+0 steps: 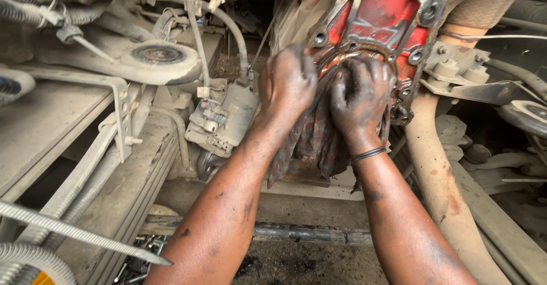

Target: The person uses a rag to wipe grease and grime from the surface of a vehicle engine block. The person scrubs the red-painted metal casing and the surrounding components with a cloth, removing accumulated dirt and oil.

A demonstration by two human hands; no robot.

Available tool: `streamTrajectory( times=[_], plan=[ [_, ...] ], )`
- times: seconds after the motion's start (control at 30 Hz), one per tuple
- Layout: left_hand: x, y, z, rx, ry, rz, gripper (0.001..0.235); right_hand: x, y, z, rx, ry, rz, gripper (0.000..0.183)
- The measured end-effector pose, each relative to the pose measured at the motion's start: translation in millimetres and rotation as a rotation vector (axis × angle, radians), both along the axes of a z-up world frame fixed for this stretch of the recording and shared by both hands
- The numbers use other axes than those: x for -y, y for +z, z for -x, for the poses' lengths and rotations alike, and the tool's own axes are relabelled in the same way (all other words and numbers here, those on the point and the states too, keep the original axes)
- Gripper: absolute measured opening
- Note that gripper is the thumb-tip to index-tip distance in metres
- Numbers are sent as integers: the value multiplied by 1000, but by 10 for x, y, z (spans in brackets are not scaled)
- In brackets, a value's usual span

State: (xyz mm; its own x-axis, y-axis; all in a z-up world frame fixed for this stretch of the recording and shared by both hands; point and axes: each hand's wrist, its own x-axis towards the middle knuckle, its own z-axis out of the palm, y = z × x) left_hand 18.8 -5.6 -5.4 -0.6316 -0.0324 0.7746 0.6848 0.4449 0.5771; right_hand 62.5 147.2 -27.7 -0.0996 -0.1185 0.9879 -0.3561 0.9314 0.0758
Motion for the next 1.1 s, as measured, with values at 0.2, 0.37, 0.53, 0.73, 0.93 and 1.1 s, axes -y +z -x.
streamTrajectory(
  times=[0.2,0.37,0.53,0.73,0.93,1.1],
  plan=[
    [112,-140,-15,168,-58,-55,23,9,7,10,-6,-9,2,19],
    [-188,407,18,-200,37,-18,25,2,10,2,-13,-21,-6,21],
    [-16,102,-98,-100,55,4,21,12,28,-4,-22,-19,-8,23],
    [129,-7,-197,140,50,50,33,36,22,-21,-8,-2,15,22],
    [-123,184,-112,-103,57,21,23,16,13,-15,21,-5,28,21],
    [135,-289,-71,-6,75,-11,24,-6,11,-15,9,-3,6,25]
  ],
)
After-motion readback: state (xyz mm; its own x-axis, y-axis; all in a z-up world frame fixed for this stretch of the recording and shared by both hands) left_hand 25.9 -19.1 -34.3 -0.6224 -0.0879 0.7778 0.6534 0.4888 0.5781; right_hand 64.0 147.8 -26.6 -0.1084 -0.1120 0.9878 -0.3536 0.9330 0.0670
